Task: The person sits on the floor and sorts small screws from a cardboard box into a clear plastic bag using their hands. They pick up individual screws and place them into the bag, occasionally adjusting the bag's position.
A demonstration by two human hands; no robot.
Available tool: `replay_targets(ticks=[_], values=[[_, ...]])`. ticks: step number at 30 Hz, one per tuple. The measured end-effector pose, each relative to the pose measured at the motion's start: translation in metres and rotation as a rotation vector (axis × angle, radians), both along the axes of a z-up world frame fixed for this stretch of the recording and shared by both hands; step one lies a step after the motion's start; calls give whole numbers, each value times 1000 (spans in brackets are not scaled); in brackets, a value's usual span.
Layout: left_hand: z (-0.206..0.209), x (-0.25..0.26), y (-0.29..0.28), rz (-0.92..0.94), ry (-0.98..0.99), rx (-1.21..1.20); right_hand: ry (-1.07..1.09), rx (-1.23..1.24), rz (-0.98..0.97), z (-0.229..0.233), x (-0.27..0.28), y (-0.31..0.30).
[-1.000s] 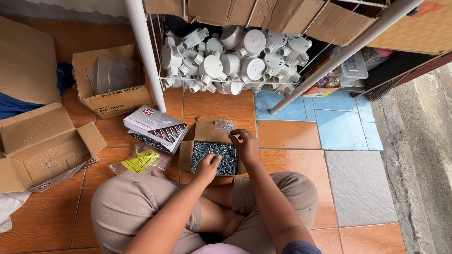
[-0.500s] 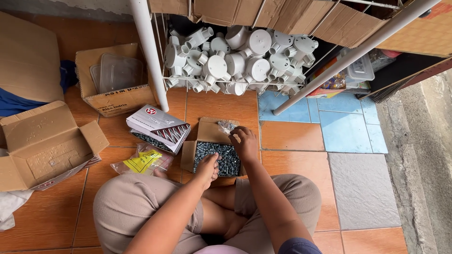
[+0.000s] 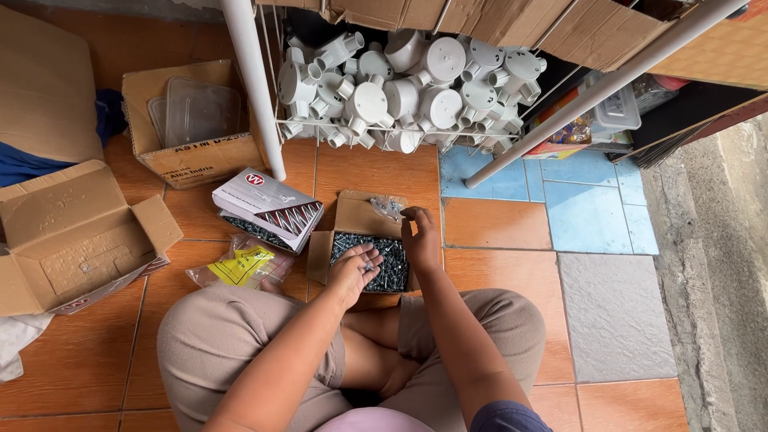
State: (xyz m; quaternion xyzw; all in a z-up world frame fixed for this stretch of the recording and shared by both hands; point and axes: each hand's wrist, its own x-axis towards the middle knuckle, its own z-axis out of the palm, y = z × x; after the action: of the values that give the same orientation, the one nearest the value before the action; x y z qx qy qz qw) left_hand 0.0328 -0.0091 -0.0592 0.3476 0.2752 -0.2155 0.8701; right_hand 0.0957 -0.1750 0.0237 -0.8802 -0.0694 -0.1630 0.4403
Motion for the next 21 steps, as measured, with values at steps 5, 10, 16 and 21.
replay_targets(ticks=[5,10,16,21], values=[[34,0,2,50,-96,98,79,21,83,23,-27,9],[31,-2,2,71,-186,88,166,-134,327,51,-69,12],[60,-14,-2,-51,-288,156,58,-189,211,29,-84,13],[40,-24,-9,-196,-137,98,502,940,66,13,-103,14]])
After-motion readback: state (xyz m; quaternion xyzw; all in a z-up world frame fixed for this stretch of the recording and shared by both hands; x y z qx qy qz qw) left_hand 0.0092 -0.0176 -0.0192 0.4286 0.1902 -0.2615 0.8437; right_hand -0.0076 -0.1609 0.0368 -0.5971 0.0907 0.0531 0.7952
